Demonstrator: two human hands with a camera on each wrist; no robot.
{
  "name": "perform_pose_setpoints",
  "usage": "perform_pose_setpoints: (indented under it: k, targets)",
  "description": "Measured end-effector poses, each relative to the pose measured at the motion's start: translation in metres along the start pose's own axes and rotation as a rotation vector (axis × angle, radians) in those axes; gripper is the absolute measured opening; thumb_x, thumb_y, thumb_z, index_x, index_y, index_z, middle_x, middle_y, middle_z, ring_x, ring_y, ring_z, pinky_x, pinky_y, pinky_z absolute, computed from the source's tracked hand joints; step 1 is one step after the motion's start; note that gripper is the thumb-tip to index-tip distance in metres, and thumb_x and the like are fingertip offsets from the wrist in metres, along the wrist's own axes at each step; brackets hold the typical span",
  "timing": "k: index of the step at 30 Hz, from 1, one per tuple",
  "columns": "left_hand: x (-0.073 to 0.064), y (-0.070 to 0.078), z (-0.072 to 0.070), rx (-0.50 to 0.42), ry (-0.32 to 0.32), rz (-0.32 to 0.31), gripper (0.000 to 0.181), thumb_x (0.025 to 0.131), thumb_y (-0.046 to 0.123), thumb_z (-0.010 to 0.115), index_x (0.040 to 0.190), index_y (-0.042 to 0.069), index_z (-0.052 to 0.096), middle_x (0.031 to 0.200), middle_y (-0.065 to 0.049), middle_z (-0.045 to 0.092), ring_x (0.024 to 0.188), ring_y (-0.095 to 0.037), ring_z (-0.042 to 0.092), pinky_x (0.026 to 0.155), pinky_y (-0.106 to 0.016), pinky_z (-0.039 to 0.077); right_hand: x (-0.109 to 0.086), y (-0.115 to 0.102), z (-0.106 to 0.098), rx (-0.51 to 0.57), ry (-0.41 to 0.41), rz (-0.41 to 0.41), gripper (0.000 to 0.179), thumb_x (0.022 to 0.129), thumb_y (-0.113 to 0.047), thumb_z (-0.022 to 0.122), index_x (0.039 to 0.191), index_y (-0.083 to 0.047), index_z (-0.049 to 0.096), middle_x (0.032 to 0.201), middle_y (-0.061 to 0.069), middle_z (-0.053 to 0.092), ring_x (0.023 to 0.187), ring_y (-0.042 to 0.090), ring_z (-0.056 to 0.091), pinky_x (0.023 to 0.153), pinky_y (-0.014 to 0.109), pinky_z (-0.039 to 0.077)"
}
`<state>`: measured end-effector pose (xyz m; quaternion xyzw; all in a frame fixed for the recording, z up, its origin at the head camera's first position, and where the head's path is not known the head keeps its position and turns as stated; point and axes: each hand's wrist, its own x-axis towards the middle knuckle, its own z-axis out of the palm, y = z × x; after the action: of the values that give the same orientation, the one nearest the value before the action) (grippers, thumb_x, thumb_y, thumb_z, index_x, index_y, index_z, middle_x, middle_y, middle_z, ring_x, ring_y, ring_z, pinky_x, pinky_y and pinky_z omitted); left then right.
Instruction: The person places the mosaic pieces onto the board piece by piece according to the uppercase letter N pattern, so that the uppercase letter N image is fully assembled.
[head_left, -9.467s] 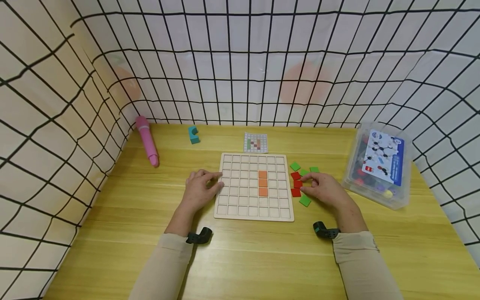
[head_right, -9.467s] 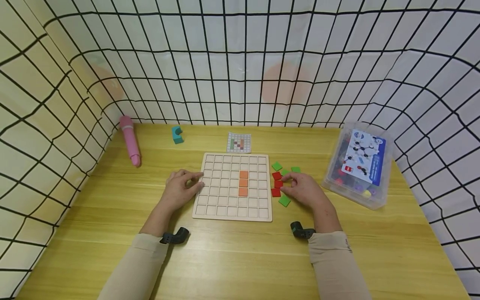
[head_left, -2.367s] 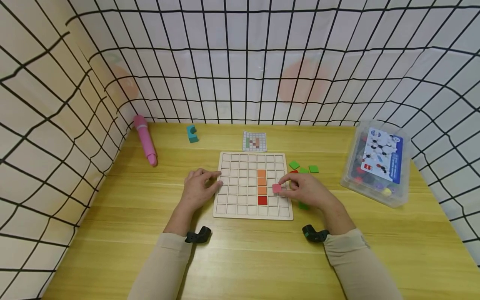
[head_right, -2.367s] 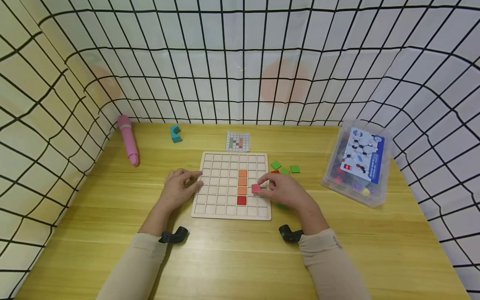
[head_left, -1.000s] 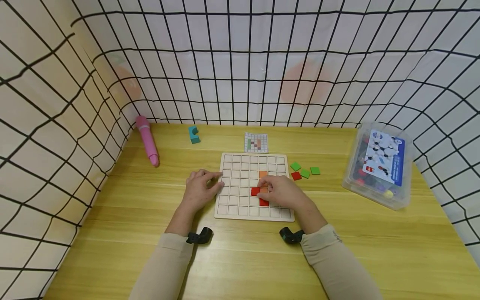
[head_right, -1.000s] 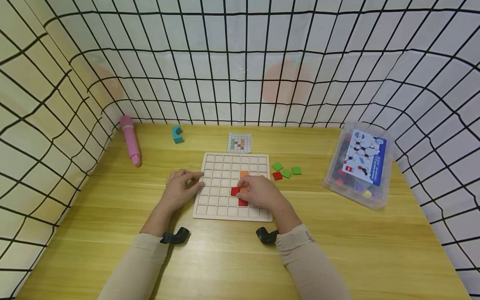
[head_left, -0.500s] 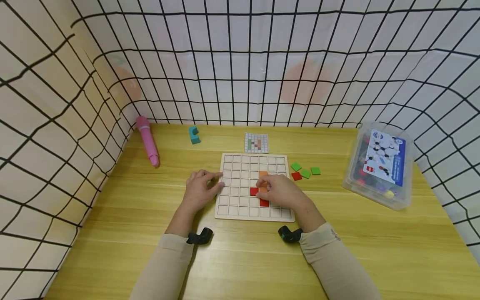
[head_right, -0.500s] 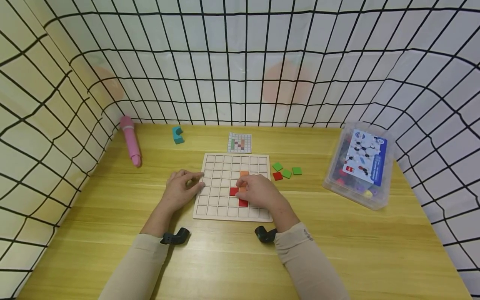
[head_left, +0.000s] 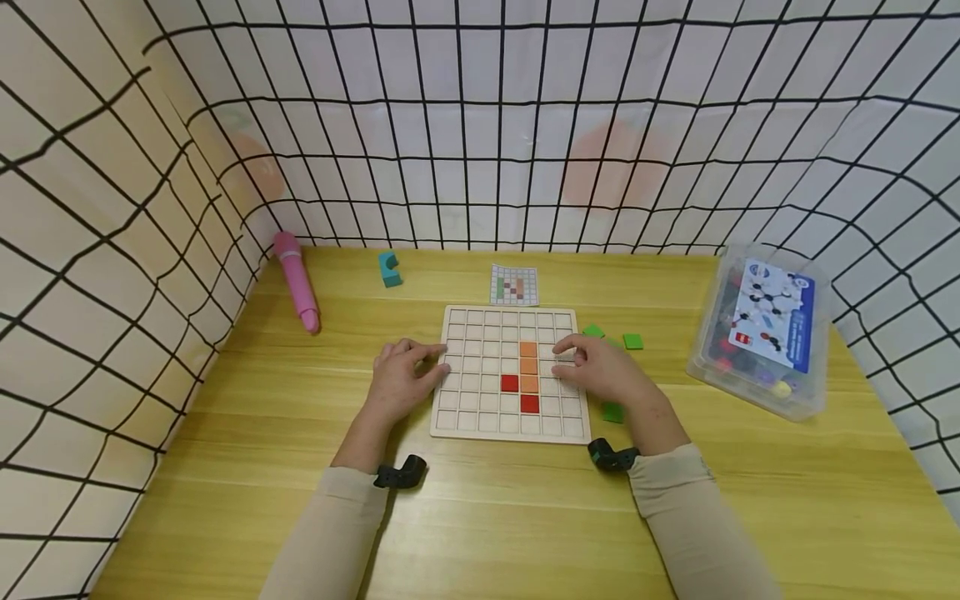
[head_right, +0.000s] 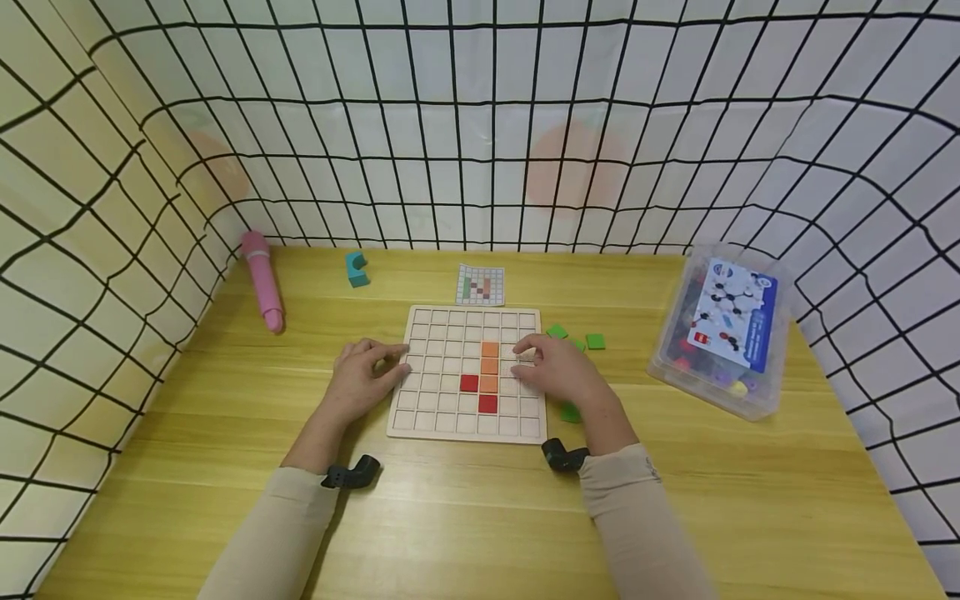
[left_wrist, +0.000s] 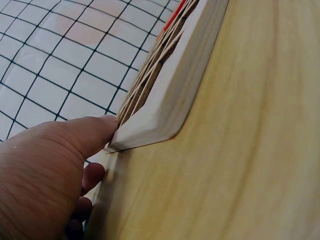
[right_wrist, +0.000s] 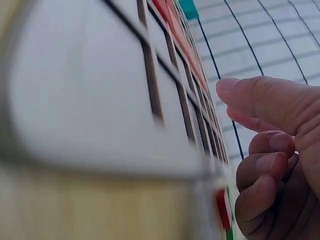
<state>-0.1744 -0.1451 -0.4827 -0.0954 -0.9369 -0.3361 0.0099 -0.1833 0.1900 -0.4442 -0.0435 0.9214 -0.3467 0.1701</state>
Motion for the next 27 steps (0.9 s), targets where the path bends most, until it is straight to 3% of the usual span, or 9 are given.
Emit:
perform_pose_setpoints:
  k: [11,21,27]
  targets:
    - [0.000,0.000,0.000,-0.003,-0.001,-0.002,0.039,0.096,0.038,0.070,0.132,0.021,0.071,0.114,-0.005,0.066,0.103,-0.025,0.047,0.091,-0.044,0.030,0.002,0.038,-0.027,-0.038,0.062,0.003,0.034,0.097,-0.031,0.070,0.126,-0.013,0.065,0.073,0.001,0.046,0.063,0.018,0.041,0.065,0.033,0.037]
    - [0.000,0.001,0.000,-0.012,0.000,-0.007,0.039,0.096,0.037,0.071,0.132,0.021,0.071,0.113,-0.005,0.065,0.102,-0.025,0.047,0.093,-0.045,0.030,0.004,0.048,-0.032,-0.073,0.065,0.001,0.034,0.097,-0.030,0.069,0.125,-0.012,0.065,0.073,0.002,0.048,0.062,0.018,0.043,0.062,0.032,0.036]
    - [0.000,0.001,0.000,-0.004,0.000,-0.006,0.039,0.096,0.038,0.071,0.131,0.021,0.071,0.113,-0.005,0.066,0.102,-0.025,0.047,0.090,-0.044,0.030,0.002,0.047,-0.033,-0.038,0.042,0.030,0.033,0.095,-0.033,0.072,0.120,-0.011,0.064,0.077,0.004,0.049,0.066,0.020,0.045,0.064,0.033,0.037]
